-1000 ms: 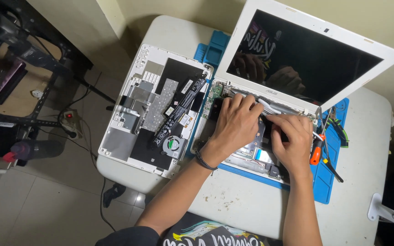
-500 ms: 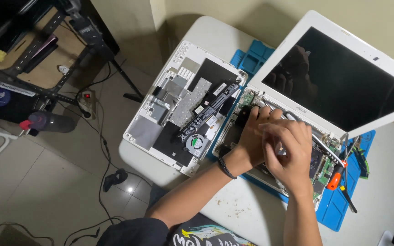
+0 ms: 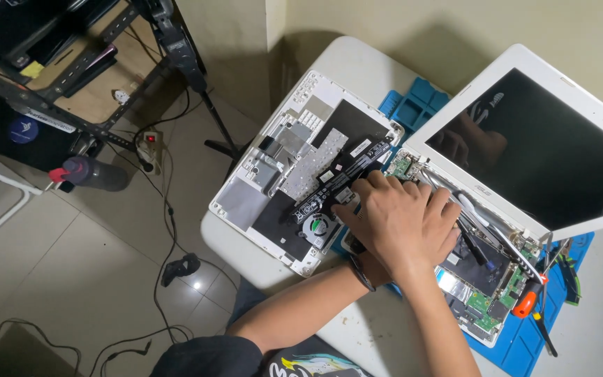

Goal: Disassembling a laptop to access internal components, removing screws, and cleaning parts with a brush.

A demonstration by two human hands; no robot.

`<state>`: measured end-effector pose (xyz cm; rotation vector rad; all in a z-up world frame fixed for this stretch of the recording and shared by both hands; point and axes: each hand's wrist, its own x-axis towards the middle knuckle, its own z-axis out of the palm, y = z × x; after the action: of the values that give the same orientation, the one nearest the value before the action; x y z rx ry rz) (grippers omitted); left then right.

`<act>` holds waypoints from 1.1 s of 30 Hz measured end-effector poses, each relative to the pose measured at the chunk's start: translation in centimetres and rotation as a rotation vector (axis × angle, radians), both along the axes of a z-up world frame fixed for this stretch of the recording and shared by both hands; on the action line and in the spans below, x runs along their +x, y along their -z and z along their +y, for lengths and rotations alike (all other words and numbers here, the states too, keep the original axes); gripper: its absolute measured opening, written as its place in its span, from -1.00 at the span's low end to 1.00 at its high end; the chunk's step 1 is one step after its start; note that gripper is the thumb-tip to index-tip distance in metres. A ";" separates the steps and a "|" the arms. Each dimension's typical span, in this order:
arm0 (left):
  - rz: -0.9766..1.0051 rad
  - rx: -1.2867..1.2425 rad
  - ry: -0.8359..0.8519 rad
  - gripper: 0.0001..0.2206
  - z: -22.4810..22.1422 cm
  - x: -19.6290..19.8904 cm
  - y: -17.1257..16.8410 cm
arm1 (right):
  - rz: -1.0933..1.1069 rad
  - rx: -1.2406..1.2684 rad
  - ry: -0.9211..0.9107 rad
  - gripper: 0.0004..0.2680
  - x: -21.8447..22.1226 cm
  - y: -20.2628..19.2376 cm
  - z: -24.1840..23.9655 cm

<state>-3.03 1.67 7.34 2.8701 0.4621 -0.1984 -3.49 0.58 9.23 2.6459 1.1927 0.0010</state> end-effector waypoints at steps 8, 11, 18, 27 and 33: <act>0.195 -0.003 -0.162 -0.62 -0.9 0.3 0.9 | 0.135 0.263 -0.045 -0.73 2.9 5.6 -2.0; 0.138 -0.030 -0.200 -0.39 -1.2 0.7 2.0 | 0.149 0.354 0.003 -0.73 3.3 5.4 -2.8; -0.296 -0.088 -0.016 -0.75 -1.9 0.3 6.7 | 0.193 0.586 0.117 -0.76 4.1 5.0 -5.7; -0.921 -0.373 0.116 -0.47 -3.5 4.0 13.8 | 0.282 1.026 0.356 -0.84 9.0 9.9 -17.3; -0.951 -0.548 0.275 -0.61 -3.4 3.4 12.1 | 0.348 1.219 0.363 -0.89 7.9 9.2 -17.7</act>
<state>0.37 -1.71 -4.73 2.1324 -0.1595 0.8259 4.37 -17.07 0.07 4.0424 0.8971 0.3088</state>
